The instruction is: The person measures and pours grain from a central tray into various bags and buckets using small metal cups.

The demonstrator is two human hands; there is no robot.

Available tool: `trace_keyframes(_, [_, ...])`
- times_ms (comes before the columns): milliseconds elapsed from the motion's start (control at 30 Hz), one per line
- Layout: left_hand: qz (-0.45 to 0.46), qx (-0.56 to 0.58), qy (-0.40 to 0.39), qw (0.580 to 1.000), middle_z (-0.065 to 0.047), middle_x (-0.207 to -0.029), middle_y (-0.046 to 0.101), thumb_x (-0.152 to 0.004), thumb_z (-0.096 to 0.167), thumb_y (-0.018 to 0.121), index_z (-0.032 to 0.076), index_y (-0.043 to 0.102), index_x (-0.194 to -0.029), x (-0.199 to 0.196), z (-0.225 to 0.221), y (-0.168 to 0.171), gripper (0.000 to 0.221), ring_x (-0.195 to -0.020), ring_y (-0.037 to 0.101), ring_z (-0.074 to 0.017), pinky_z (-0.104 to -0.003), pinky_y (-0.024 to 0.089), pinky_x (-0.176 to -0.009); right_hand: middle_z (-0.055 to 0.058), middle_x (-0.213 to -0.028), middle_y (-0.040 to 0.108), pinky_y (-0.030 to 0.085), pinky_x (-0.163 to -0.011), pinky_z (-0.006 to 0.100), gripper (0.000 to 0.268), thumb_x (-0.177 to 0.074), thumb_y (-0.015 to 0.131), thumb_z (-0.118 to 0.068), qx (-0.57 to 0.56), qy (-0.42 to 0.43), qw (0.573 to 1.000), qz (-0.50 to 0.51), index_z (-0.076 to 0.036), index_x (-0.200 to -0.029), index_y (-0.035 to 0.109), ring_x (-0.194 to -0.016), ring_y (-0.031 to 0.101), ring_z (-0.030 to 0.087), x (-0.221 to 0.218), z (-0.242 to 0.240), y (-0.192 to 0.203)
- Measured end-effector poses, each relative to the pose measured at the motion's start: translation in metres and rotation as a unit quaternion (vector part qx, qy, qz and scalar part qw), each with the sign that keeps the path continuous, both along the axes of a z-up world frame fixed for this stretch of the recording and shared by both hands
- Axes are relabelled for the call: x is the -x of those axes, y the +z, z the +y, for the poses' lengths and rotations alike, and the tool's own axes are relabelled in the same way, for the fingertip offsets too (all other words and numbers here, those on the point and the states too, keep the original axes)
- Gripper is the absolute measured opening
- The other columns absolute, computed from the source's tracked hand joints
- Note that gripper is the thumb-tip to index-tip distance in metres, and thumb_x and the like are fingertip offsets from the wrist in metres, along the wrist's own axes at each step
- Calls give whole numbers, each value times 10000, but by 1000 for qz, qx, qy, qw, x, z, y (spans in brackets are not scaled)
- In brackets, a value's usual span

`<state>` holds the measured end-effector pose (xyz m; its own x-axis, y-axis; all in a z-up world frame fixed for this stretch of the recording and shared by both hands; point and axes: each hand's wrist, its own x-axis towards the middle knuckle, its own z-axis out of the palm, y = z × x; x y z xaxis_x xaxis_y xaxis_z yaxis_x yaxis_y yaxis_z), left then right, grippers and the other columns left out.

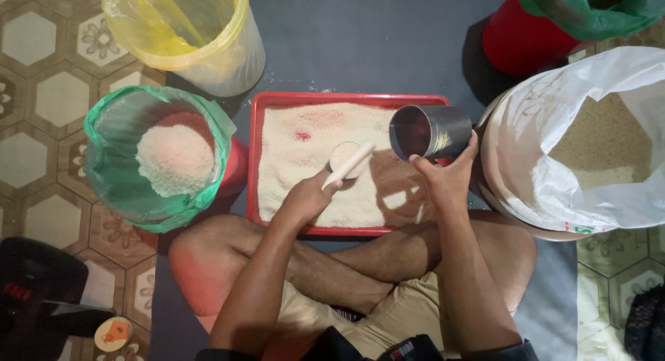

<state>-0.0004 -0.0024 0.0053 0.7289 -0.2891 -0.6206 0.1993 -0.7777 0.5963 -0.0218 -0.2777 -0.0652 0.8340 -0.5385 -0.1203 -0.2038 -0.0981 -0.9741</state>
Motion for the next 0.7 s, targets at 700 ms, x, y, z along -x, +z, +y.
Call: trace_keyframes(700, [-33, -49, 78, 995, -332, -1211, 656, -1034, 420, 396, 69, 476, -1450, -1, 7, -11, 550, -1191, 630, -506, -647, 480, -995, 327, -1528, 234, 572, -1050, 383, 1275, -624, 989, -105, 21, 0, 1000, -4, 21, -1571, 144, -1415, 345, 461, -1, -1, -4])
